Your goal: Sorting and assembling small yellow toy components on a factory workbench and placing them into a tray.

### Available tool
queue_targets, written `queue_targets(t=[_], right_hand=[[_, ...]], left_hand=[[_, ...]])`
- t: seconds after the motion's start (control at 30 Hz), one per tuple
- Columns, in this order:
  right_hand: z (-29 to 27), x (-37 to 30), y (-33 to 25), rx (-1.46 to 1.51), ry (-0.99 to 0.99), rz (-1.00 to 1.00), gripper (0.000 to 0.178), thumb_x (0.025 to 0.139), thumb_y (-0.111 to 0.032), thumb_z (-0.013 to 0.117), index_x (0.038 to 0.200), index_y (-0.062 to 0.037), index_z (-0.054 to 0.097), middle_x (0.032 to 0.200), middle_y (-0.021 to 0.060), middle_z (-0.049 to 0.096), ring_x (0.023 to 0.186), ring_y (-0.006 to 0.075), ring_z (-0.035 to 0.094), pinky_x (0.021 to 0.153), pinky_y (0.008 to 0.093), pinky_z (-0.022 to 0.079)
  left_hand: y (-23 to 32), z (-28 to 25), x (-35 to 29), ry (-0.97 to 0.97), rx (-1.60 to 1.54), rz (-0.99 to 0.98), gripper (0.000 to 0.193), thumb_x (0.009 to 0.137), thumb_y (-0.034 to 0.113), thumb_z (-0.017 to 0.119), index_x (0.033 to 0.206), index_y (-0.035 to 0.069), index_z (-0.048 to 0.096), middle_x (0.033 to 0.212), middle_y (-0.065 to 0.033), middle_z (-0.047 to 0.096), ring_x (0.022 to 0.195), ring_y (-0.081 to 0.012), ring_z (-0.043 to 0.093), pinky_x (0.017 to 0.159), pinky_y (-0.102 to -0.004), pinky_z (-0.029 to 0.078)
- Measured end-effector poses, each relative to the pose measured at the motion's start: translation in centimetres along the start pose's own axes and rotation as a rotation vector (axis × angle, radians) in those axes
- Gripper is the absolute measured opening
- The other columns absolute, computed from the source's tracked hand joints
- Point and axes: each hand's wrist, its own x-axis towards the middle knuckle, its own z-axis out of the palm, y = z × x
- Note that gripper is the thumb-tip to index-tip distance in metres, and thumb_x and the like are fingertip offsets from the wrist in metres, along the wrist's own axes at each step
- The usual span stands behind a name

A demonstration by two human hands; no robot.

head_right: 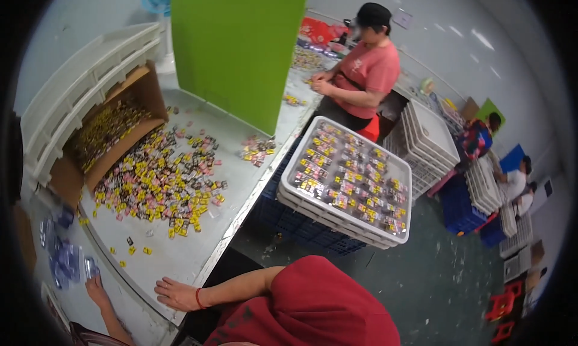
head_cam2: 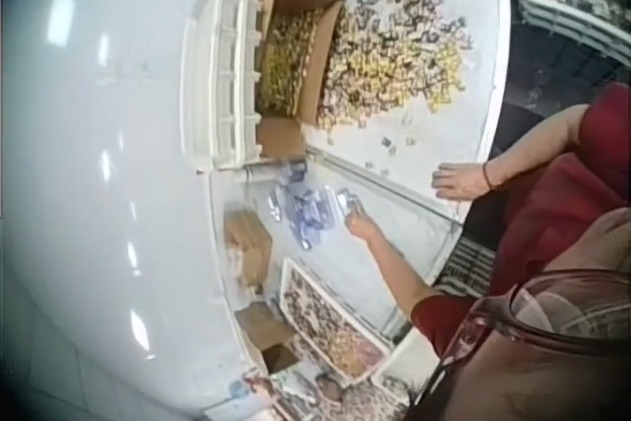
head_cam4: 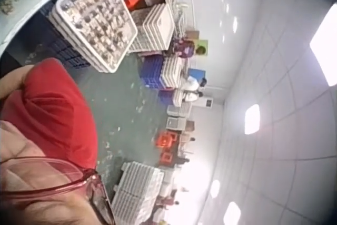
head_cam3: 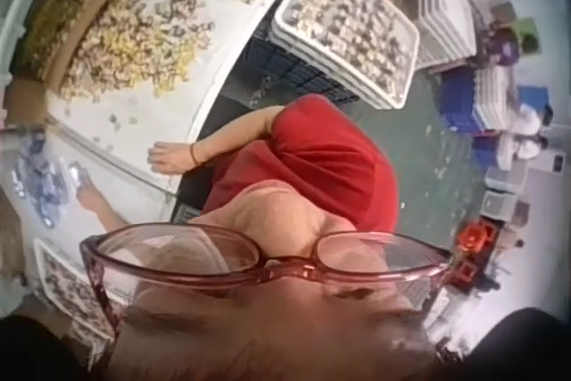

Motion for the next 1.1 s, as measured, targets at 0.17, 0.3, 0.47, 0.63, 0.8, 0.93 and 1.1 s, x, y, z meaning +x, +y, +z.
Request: queue_targets(t=[0.17,0.3,0.47,0.63,0.8,0.93,1.1], right_hand=[[-0.2,0.2,0.4,0.010,-0.107,0.048,0.028,0.086,-0.017,0.051,0.108,0.0005,0.053,0.121,0.0208,0.045,0.120,0.0350,0.040,0.105,0.0477,0.030],[-0.2,0.5,0.2,-0.011,-0.126,0.041,0.025,0.086,-0.018,0.052,0.105,-0.0016,0.053,0.116,0.0177,0.046,0.117,0.0325,0.040,0.104,0.0470,0.030],[-0.2,0.4,-0.4,-0.037,0.011,-0.039,0.022,0.084,-0.017,0.053,0.099,-0.0012,0.054,0.109,0.0174,0.047,0.110,0.0313,0.043,0.097,0.0443,0.034],[0.4,-0.2,0.0,-0.062,0.024,-0.018,0.023,0.083,-0.016,0.053,0.100,-0.0014,0.054,0.111,0.0181,0.048,0.112,0.0318,0.043,0.098,0.0449,0.034],[0.5,0.2,-0.4,-0.081,-0.032,-0.060,0.025,0.078,-0.019,0.055,0.095,-0.0011,0.058,0.102,0.0176,0.054,0.102,0.0327,0.049,0.090,0.0446,0.039],[-0.6,0.4,0.3,0.017,-0.014,-0.028,0.025,0.074,-0.010,0.057,0.096,0.0019,0.059,0.108,0.0194,0.056,0.103,0.0343,0.052,0.090,0.0456,0.041],[-2.3,0.8,1.5,0.194,0.027,0.074,0.028,0.076,-0.004,0.062,0.103,0.0000,0.060,0.109,0.0180,0.057,0.105,0.0365,0.052,0.092,0.0463,0.041]], left_hand=[[0.5,-0.1,2.0,-0.356,0.152,-0.181,0.028,0.094,0.018,0.051,0.094,-0.005,0.065,0.078,-0.0206,0.065,0.065,-0.0297,0.058,0.060,-0.0394,0.046],[-3.2,2.5,1.9,-0.281,0.142,-0.190,0.030,0.093,0.022,0.051,0.091,-0.004,0.066,0.080,-0.0206,0.066,0.069,-0.0313,0.060,0.063,-0.0406,0.047],[-9.3,5.3,0.8,-0.210,0.140,-0.241,0.035,0.090,0.027,0.052,0.086,-0.003,0.069,0.084,-0.0207,0.068,0.075,-0.0341,0.064,0.068,-0.0427,0.049],[-6.6,3.5,1.7,-0.337,0.123,-0.265,0.029,0.082,0.026,0.052,0.086,0.002,0.067,0.083,-0.0208,0.067,0.077,-0.0378,0.064,0.068,-0.0466,0.051],[-13.0,4.0,-0.7,-0.131,-0.245,-0.425,0.060,0.081,0.049,0.065,0.048,0.000,0.053,0.048,-0.0127,0.052,0.047,-0.0234,0.050,0.049,-0.0451,0.035],[-11.0,2.7,0.4,0.255,-0.284,-0.353,0.032,0.088,0.031,0.063,0.076,0.002,0.062,0.067,-0.0047,0.058,0.063,-0.0164,0.051,0.060,-0.0350,0.043],[11.2,-5.3,6.3,0.006,-0.430,-0.314,0.015,0.087,0.015,0.059,0.094,0.004,0.066,0.085,-0.0110,0.067,0.076,-0.0232,0.063,0.070,-0.0310,0.048]])
